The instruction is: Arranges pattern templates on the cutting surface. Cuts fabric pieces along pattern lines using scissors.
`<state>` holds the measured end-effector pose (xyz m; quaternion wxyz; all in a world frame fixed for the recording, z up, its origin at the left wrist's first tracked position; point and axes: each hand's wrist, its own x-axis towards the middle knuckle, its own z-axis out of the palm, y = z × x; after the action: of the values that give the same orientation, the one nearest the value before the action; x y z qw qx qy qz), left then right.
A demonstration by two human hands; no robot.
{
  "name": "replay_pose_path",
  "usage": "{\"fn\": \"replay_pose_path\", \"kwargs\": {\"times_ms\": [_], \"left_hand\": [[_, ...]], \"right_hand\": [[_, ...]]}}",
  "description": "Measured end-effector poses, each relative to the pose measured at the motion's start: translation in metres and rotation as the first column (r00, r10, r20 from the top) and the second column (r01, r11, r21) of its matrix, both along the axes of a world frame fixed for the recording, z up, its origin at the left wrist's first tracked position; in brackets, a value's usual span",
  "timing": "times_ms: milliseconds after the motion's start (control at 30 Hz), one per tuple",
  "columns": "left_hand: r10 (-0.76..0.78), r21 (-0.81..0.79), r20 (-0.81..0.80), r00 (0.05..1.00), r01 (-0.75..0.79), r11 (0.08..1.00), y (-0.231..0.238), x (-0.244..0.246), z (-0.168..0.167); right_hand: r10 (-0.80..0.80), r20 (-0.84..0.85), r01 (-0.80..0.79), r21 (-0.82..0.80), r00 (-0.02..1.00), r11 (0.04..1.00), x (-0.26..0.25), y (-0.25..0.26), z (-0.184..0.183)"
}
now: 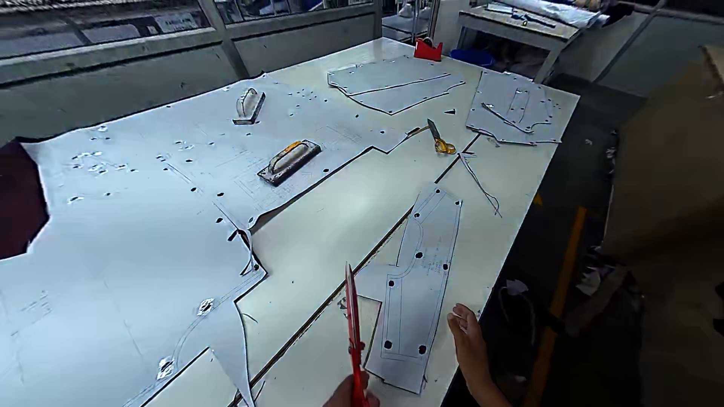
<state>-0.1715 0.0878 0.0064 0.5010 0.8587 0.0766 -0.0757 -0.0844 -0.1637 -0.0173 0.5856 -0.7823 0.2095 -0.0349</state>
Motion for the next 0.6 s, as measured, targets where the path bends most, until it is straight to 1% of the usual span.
{"fn": "replay_pose_path", "kwargs": {"times_ms": [133,233,333,433,600], "left_hand": [[0.067,0.081,0.049,0.997,-0.070,0.994,0.016,0.052,0.005],[0.070,0.110,-0.012,0.997,-0.069,0.992,0.020,0.079,0.005],[0.045,0.094,-0.098,0.994,-0.036,0.995,0.017,0.089,0.008],[0.019,0.109,-0.170,0.985,0.000,0.994,0.011,0.092,0.008],[-0.016,0.129,-0.217,0.976,0.045,0.991,0.005,0.093,-0.001]], "right_hand": [[-0.036,-0.075,0.044,0.111,0.997,0.993,0.013,0.006,-0.001],[-0.046,-0.064,0.056,0.152,0.997,0.987,0.015,0.014,-0.004],[-0.058,-0.048,0.066,0.187,0.997,0.980,0.015,0.019,-0.007],[-0.052,-0.042,0.060,0.191,0.998,0.980,0.015,0.021,-0.009],[-0.047,-0.035,0.053,0.191,0.998,0.980,0.014,0.023,-0.012]]}}
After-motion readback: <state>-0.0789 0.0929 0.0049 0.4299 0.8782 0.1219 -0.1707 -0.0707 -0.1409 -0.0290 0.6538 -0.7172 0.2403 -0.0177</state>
